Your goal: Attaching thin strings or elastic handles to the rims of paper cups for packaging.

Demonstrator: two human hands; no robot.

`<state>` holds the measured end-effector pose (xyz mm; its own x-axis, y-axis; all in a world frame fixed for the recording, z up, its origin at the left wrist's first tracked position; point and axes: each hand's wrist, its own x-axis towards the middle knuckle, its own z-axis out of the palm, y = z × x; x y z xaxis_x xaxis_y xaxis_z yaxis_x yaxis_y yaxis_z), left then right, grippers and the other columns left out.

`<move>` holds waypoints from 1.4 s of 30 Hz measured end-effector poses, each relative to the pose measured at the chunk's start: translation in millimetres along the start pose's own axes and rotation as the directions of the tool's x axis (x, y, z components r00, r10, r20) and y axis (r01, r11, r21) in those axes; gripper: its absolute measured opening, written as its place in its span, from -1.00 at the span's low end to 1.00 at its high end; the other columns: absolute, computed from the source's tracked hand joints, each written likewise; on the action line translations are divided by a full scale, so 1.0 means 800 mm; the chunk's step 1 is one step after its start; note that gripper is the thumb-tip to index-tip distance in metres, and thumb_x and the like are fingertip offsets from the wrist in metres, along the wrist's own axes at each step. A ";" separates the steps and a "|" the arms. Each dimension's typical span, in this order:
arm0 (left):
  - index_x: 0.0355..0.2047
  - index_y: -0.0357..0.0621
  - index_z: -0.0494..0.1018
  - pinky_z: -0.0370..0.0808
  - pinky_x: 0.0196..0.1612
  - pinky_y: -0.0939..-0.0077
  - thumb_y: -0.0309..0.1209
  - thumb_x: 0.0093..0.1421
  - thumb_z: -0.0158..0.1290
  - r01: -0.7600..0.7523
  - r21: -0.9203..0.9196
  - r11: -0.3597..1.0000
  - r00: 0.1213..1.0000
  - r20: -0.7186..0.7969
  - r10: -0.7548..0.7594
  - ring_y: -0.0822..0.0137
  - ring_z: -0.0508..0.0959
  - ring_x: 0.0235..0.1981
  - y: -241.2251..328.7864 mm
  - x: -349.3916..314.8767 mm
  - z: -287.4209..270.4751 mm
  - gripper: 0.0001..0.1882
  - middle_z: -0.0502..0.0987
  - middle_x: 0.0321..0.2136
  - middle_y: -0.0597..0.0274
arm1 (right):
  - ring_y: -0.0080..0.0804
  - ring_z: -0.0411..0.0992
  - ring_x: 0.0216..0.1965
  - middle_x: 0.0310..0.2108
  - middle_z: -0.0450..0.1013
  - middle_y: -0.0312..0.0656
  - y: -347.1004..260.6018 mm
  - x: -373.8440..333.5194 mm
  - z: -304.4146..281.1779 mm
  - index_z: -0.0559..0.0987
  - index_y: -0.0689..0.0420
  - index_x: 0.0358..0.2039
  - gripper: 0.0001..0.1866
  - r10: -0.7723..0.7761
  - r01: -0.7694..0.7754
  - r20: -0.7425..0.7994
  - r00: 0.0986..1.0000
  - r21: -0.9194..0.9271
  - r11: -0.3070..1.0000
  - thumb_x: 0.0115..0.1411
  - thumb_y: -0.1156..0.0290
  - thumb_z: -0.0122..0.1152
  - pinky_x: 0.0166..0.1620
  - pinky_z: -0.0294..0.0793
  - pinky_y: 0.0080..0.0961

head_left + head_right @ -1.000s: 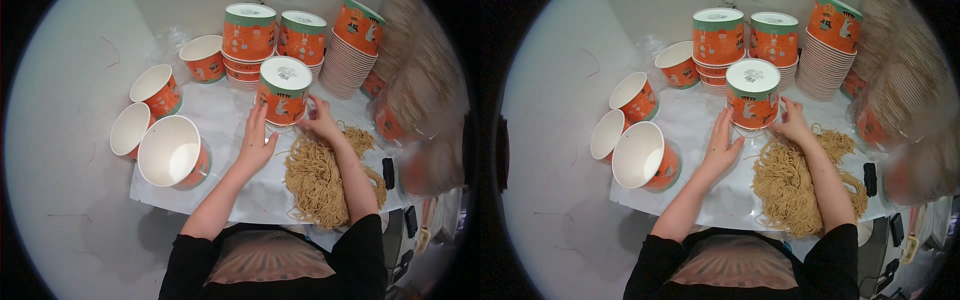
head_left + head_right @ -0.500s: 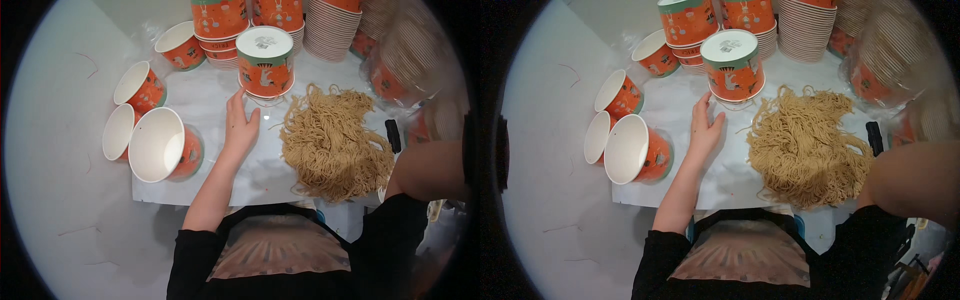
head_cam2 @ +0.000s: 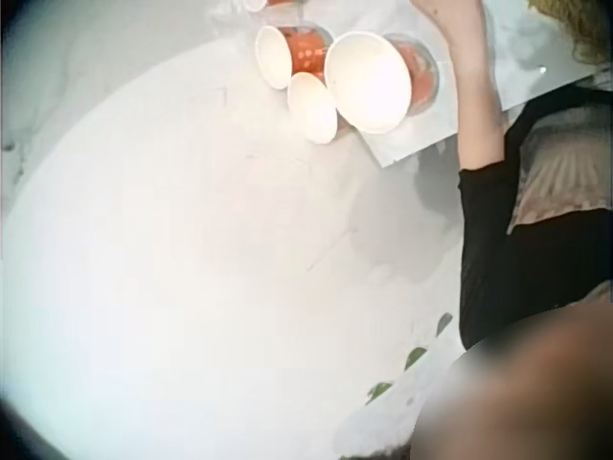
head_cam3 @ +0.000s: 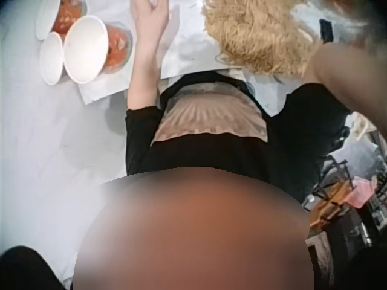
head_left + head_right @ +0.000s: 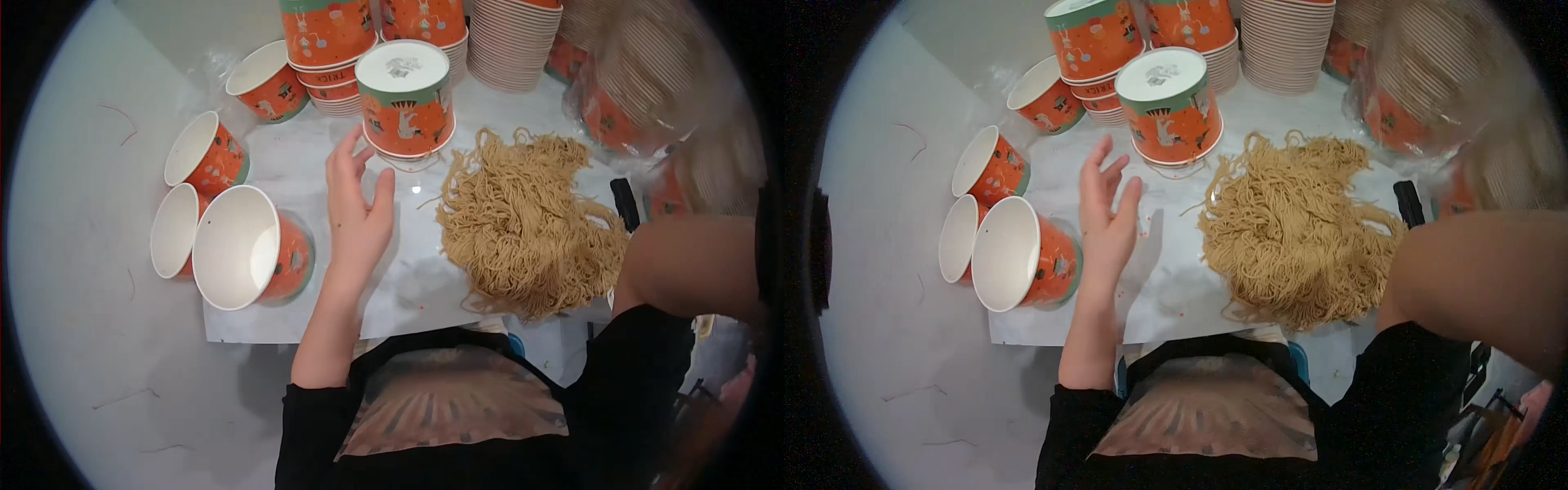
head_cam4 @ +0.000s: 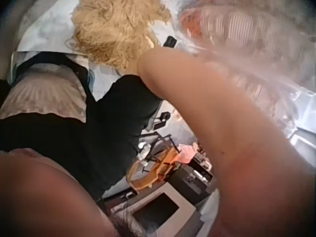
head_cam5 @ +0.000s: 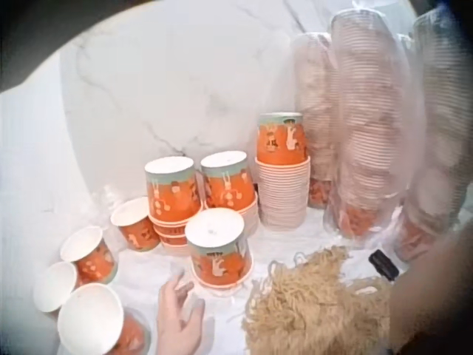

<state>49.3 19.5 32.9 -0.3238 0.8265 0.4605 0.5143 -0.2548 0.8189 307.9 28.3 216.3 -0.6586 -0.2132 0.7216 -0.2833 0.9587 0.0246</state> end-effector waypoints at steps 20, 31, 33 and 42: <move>0.10 -0.18 0.46 0.27 0.27 0.10 -0.53 0.00 0.22 0.028 0.661 0.750 0.994 0.057 -0.088 -0.04 0.52 0.04 0.094 -0.119 -0.198 -0.42 0.58 -0.09 0.00 | -0.20 0.50 -0.30 -0.44 0.47 -0.17 0.110 -0.119 0.222 0.61 0.17 -0.47 -0.93 0.650 -0.594 0.324 0.688 -0.263 0.760 0.04 0.46 0.24 -0.20 0.48 -0.28; -0.19 -0.18 0.58 0.45 -0.24 0.38 -0.62 0.10 0.13 0.106 0.421 0.901 0.992 -0.112 -0.065 0.16 0.60 -0.32 0.065 -0.102 -0.171 -0.75 0.63 -0.33 0.12 | -0.11 0.50 -0.34 -0.46 0.47 -0.11 0.138 -0.124 0.256 0.57 0.23 -0.48 -0.91 0.599 -0.517 0.274 0.752 -0.318 0.795 0.01 0.48 0.19 -0.22 0.49 -0.23; -0.18 -0.24 0.55 0.46 -0.23 0.49 -0.64 0.15 0.10 0.161 0.278 0.947 0.983 -0.130 -0.129 0.31 0.63 -0.28 0.072 -0.100 -0.167 -0.79 0.63 -0.35 0.14 | -0.21 0.54 -0.31 -0.40 0.51 -0.08 0.144 -0.113 0.233 0.52 0.25 -0.45 -0.89 0.767 -0.781 0.152 0.624 0.139 0.608 0.09 0.47 0.23 -0.19 0.53 -0.31; -0.06 -0.30 0.42 0.47 -0.12 0.56 -0.62 0.27 0.05 0.186 -0.068 0.980 0.978 -0.078 -0.191 0.44 0.59 -0.21 0.078 -0.090 -0.141 -0.77 0.62 -0.26 0.18 | -0.65 0.37 -0.42 -0.46 0.40 -0.40 0.170 0.069 0.121 0.53 0.17 -0.33 -0.83 0.853 -0.321 -0.089 0.515 0.902 0.288 0.35 0.36 0.12 -0.28 0.42 -0.59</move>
<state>15.3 -112.7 89.7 -0.4772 0.8181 0.3210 0.3897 -0.1304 0.9117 165.7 128.7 192.8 -0.5184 0.7246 0.4541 -0.4990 0.1749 -0.8488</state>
